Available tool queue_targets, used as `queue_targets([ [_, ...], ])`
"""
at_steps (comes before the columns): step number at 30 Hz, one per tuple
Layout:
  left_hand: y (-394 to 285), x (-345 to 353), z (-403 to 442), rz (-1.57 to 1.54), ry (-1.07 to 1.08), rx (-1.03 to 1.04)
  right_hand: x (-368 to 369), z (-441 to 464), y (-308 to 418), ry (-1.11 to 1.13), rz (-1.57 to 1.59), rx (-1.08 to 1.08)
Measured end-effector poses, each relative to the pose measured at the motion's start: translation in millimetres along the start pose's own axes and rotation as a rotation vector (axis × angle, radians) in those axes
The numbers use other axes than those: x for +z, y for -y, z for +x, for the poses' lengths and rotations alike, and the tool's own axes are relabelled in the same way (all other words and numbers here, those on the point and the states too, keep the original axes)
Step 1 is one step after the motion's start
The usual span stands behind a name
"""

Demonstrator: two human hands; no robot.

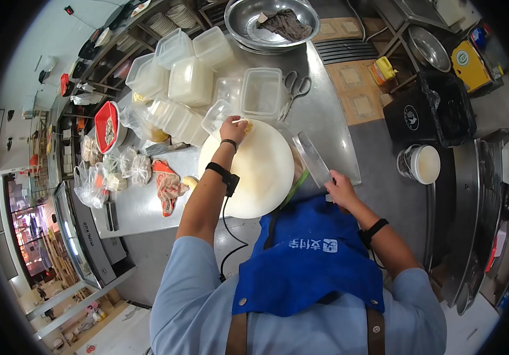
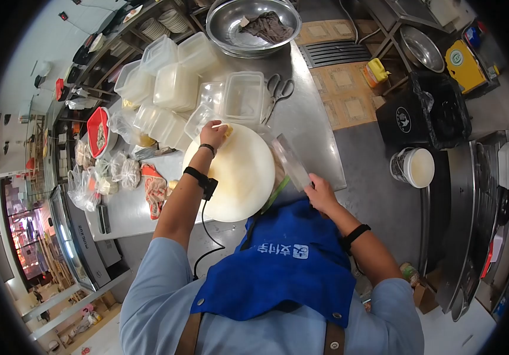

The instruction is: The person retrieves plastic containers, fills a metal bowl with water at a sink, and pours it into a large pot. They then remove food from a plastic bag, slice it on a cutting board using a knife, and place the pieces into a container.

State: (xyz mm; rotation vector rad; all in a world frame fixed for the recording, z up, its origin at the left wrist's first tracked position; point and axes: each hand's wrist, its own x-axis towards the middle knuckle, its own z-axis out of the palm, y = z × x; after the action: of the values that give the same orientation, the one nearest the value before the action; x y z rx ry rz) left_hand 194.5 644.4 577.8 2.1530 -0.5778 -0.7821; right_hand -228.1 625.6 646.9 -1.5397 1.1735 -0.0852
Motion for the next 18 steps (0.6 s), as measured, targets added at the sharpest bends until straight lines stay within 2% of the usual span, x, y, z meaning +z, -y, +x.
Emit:
queue_targets([
  [5,-2.0,-12.8,14.5,0.032,0.127,0.01,1.1,5.1,-13.0,-0.039,-0.011,-0.094],
  [9,-14.1,-15.4,13.4,0.036,0.127,-0.042,0.7,2.0,-3.9,-0.029,-0.01,-0.037],
  [12,-24.9,-21.0,8.7,0.254,0.121,-0.006,1.7,-0.3,2.4,-0.019,0.002,-0.007],
  [15,-36.0,-25.2,5.6,0.527,0.147,0.155,1.3,-2.6,7.9,-0.005,0.046,0.009],
  [18,-41.4,-18.1,0.7,0.559,0.137,0.16,-0.1,-2.9,10.3,0.011,0.044,0.01],
])
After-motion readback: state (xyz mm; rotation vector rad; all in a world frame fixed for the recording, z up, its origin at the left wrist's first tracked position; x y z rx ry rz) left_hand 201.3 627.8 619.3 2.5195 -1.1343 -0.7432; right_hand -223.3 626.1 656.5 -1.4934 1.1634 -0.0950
